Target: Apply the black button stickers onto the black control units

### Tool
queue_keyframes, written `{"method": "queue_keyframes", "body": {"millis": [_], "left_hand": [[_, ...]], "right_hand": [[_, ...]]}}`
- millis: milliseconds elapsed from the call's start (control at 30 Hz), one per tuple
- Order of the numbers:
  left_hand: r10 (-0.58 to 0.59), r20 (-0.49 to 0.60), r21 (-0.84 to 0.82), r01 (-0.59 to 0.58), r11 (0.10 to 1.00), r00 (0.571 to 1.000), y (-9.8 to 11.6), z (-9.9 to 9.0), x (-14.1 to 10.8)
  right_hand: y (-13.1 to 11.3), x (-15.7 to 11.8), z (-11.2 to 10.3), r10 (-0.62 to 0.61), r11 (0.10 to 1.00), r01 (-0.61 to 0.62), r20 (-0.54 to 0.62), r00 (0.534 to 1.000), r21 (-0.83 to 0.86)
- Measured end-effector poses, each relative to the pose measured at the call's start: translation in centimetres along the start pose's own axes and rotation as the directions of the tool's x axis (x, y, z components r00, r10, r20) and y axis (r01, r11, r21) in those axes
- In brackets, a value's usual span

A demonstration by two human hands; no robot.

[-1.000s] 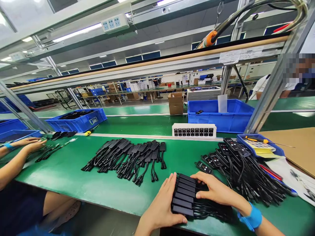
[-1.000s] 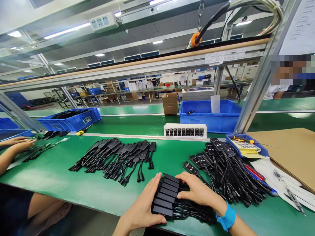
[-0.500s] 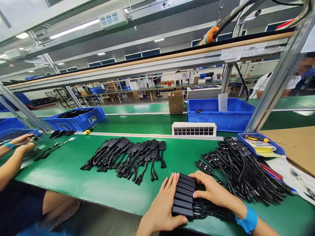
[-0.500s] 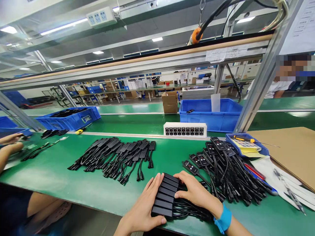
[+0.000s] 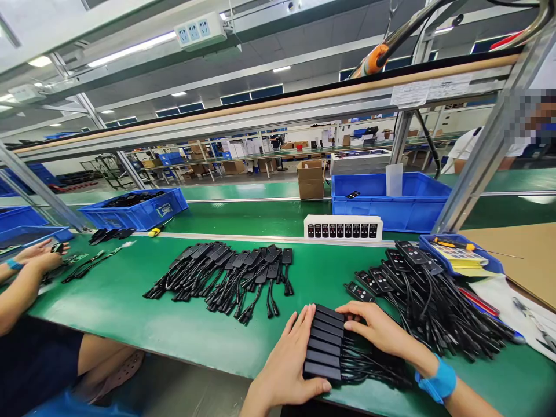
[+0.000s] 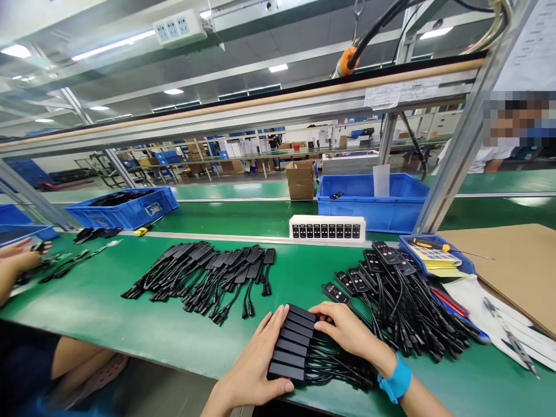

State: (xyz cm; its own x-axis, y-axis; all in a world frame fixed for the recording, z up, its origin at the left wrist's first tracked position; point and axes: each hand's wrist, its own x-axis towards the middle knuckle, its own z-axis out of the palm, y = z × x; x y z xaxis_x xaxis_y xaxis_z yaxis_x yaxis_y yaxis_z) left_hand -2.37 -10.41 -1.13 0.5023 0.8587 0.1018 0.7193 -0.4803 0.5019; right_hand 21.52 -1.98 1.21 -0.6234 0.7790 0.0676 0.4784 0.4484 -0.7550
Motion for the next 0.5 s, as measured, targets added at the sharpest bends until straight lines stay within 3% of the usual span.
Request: {"method": "queue_keyframes", "body": {"millis": [500], "left_hand": [[0.007, 0.011, 0.015, -0.007, 1.000, 1.000, -0.12, 0.02, -0.04]], "right_hand": [[-0.19, -0.05, 0.19, 0.010, 0.999, -0.009, -0.026, 1.000, 0.037]]}}
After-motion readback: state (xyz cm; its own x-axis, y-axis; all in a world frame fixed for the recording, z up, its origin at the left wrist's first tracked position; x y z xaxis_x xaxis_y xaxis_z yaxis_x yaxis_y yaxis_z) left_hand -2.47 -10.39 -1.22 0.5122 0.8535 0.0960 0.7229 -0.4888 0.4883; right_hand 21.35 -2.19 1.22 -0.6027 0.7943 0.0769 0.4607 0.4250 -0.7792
